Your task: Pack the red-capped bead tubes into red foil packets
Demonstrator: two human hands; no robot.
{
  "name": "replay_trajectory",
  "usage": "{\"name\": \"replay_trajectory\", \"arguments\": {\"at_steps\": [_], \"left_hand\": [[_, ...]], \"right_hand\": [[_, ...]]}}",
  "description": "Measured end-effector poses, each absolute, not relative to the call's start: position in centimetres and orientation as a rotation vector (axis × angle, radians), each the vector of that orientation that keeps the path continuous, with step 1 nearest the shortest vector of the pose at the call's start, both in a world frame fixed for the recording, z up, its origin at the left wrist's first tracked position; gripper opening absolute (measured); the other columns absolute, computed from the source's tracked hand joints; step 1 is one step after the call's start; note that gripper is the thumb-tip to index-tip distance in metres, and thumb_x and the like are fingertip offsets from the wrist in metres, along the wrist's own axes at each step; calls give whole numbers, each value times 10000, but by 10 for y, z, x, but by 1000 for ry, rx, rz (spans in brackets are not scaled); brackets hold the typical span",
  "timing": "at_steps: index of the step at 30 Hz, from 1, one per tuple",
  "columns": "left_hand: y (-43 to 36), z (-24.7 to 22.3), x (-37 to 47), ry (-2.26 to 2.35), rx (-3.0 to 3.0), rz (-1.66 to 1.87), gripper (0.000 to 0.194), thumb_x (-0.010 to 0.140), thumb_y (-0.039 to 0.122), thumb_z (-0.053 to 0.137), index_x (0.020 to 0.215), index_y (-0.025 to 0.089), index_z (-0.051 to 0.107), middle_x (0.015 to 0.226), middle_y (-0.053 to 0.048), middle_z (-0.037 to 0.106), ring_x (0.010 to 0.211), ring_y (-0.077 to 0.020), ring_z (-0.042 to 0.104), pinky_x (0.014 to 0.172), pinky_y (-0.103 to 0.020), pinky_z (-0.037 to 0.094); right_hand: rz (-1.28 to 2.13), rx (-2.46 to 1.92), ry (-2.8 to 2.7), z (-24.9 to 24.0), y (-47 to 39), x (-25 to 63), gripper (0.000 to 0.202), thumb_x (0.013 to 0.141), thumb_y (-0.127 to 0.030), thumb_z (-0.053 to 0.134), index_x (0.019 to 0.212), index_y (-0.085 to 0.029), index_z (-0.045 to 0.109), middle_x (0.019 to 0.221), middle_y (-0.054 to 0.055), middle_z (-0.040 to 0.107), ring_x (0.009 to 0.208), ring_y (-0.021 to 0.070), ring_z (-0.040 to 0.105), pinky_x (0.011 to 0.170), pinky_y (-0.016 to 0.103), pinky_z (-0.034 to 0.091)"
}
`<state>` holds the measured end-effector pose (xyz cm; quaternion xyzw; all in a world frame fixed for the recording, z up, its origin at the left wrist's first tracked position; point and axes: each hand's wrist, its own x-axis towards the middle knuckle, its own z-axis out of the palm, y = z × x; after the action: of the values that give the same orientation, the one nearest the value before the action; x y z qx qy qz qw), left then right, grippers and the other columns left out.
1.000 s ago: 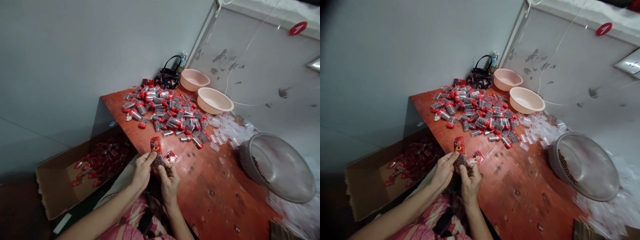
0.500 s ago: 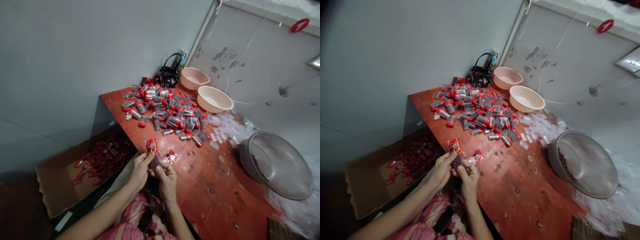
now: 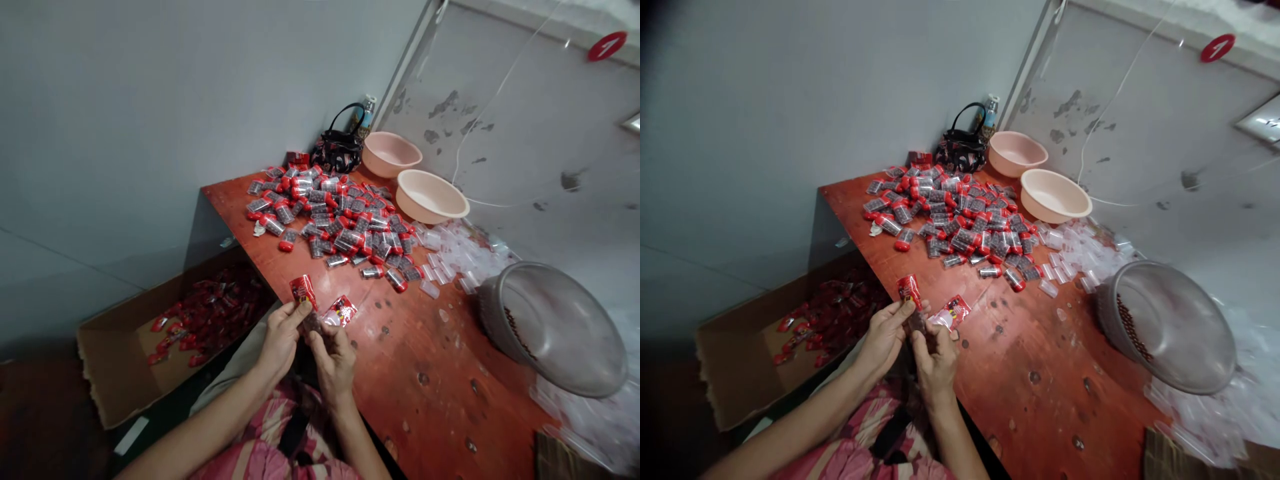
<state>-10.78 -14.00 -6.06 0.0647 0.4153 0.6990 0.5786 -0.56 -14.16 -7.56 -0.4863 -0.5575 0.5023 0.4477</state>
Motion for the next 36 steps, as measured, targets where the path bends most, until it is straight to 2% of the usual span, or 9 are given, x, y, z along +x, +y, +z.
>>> {"name": "replay_trajectory", "arguments": {"at_steps": [4, 9, 12, 18, 25, 29, 36], "left_hand": [[-143, -61, -109, 1058, 215, 1579, 224, 671, 324, 671, 642, 110, 610, 554, 4, 546, 482, -89, 464, 469, -209, 381], [-150, -66, -104, 1208, 287, 1585, 243, 629, 353, 691, 649, 118, 634, 563, -5, 576, 514, -116, 503, 465, -213, 369], [-150, -65, -105, 1239, 305, 1605, 245, 604, 352, 707, 645, 123, 634, 552, 0, 573, 515, -118, 504, 463, -214, 365], [-146, -61, -114, 1132, 286, 1693, 224, 651, 329, 684, 634, 121, 603, 562, 10, 554, 492, -92, 464, 482, -215, 361], [-151, -64, -106, 1063, 190, 1649, 207, 670, 306, 674, 634, 120, 591, 549, 21, 528, 473, -79, 447, 464, -204, 342], [-153, -67, -103, 1116, 179, 1680, 229, 678, 326, 667, 612, 128, 572, 506, 41, 487, 430, -66, 395, 461, -206, 347], [-149, -64, -113, 1062, 236, 1661, 184, 673, 304, 676, 679, 132, 611, 537, 36, 531, 488, -89, 463, 509, -220, 363]], "right_hand": [[1572, -1139, -1063, -74, -143, -12, 154, 738, -282, 629, 793, -146, 582, 716, 22, 648, 588, 136, 619, 583, 272, 531], [1673, -1102, -892, -74, -143, -14, 167, 735, -273, 645, 812, -138, 582, 714, 17, 658, 580, 130, 633, 590, 259, 535], [1658, -1133, -922, -72, -143, -11, 181, 733, -275, 649, 828, -136, 583, 723, 15, 656, 595, 133, 640, 601, 260, 538], [1531, -1170, -1109, -72, -147, -9, 167, 724, -261, 658, 828, -149, 589, 720, 6, 657, 607, 130, 631, 601, 248, 531], [1550, -1112, -937, -74, -152, -21, 174, 729, -281, 651, 843, -157, 607, 794, 7, 649, 638, 119, 625, 598, 240, 536], [1556, -1118, -964, -71, -149, -24, 186, 722, -284, 658, 835, -147, 601, 730, 6, 651, 575, 115, 619, 573, 240, 534], [1478, -1162, -1158, -73, -147, -14, 153, 742, -266, 632, 833, -154, 583, 736, 13, 650, 629, 140, 623, 609, 263, 523]]}}
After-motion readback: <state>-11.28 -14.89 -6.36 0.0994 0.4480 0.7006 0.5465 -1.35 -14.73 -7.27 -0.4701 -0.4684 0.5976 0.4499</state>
